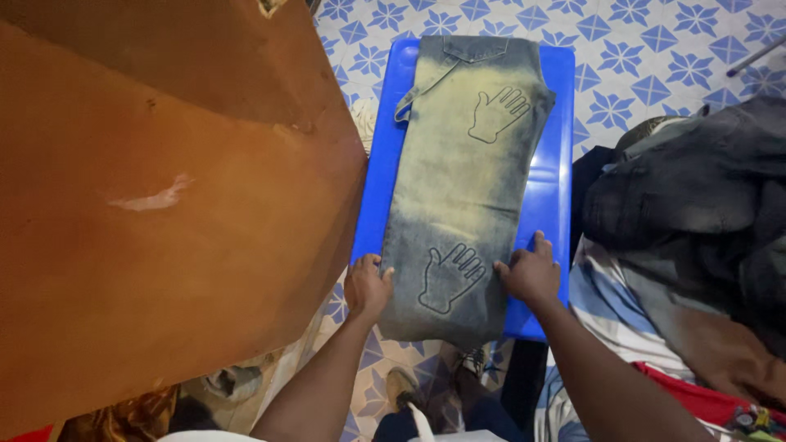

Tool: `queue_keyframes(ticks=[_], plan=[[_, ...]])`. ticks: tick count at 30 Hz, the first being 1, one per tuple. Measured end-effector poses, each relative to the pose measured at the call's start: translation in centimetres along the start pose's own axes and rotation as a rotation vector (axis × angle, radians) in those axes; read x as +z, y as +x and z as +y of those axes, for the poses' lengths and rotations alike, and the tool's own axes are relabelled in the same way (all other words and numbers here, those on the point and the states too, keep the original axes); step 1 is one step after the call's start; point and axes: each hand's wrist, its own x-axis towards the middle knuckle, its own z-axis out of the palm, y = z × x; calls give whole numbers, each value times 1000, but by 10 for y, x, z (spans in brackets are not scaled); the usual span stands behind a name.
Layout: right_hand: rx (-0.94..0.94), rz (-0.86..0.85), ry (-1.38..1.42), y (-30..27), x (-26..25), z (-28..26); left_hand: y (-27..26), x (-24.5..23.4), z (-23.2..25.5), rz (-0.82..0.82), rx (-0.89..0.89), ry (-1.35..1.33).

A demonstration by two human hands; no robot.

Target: The person picks up a pair of jeans, lays them out on a blue plastic surface, and folds them into a square by hand. The person then places the folded jeans onto a shelf inside a wooden closet.

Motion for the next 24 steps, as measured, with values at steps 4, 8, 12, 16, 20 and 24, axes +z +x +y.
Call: queue_keyframes(ticks=[4, 8, 12, 16, 20, 24], plan=[[-25, 63, 8, -29, 19, -1, -20, 1, -12, 38, 22, -64], [-32, 104, -1, -57, 37, 3, -32, -10, -8, -75, -113, -48], [-31, 164, 39, -77, 50, 5, -45, -25, -1, -129, -200, -52], [-29, 211, 134, -88, 60, 11, -46, -35, -2, -252, -205, -71], [-64, 210, 118, -79, 55, 28, -47, -33, 6, -250, -3, -44], [71, 156, 318, -65, 33, 38, -48, -26, 22, -215, 140, -37]])
